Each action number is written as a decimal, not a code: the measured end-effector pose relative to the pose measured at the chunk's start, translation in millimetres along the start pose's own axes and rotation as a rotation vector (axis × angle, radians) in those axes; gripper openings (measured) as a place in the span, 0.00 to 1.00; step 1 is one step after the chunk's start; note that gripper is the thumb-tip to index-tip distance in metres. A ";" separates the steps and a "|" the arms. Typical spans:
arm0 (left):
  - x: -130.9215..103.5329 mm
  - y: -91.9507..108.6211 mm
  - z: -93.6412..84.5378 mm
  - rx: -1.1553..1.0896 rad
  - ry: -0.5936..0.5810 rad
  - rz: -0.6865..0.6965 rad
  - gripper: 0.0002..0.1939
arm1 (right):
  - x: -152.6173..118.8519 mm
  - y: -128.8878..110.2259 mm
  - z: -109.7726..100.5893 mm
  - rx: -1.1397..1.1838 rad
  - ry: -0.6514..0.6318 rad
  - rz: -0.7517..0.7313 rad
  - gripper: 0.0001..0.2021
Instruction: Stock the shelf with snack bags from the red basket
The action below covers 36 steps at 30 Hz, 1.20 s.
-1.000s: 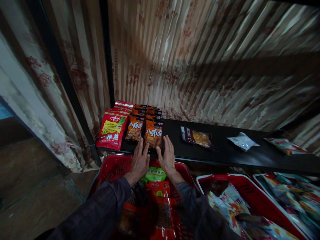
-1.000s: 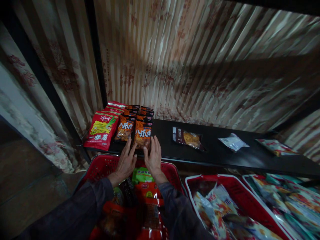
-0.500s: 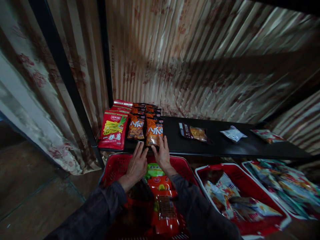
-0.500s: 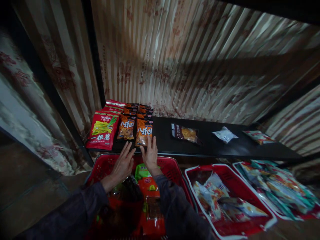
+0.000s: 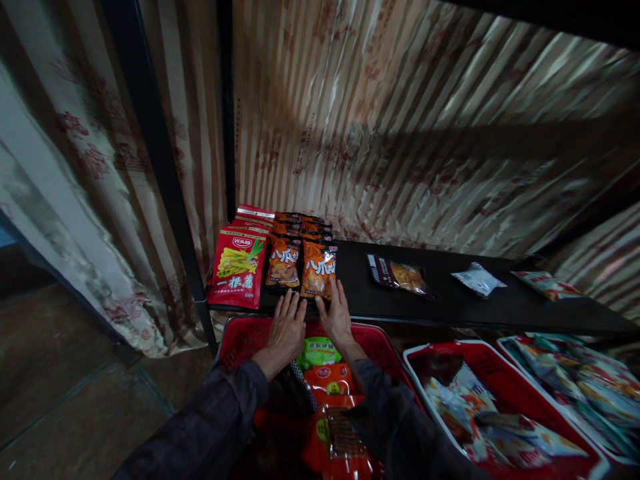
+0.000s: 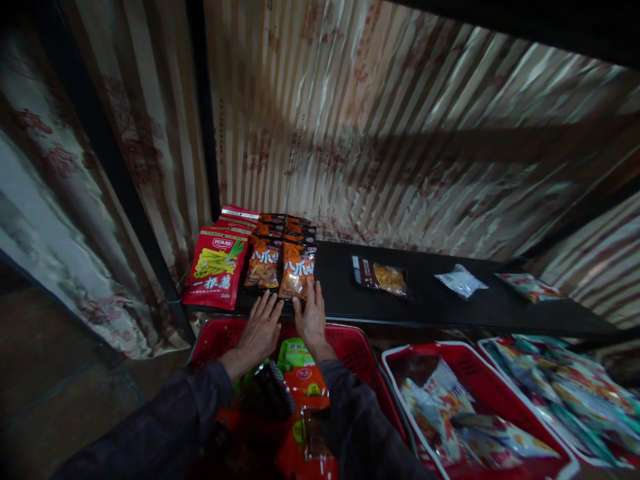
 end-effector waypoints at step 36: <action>9.4 8.5 -3.9 -0.010 -0.042 -0.013 0.26 | 1.6 -11.2 -0.9 0.005 0.016 -0.031 0.29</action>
Point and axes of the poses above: each hand's wrist, its own x-axis towards the middle knuckle, its own z-axis out of the palm, y = z × x, the point moved 4 cm from there along x, towards the middle knuckle, and after that the axes turned 2 degrees about y, right-handed, at the moved point
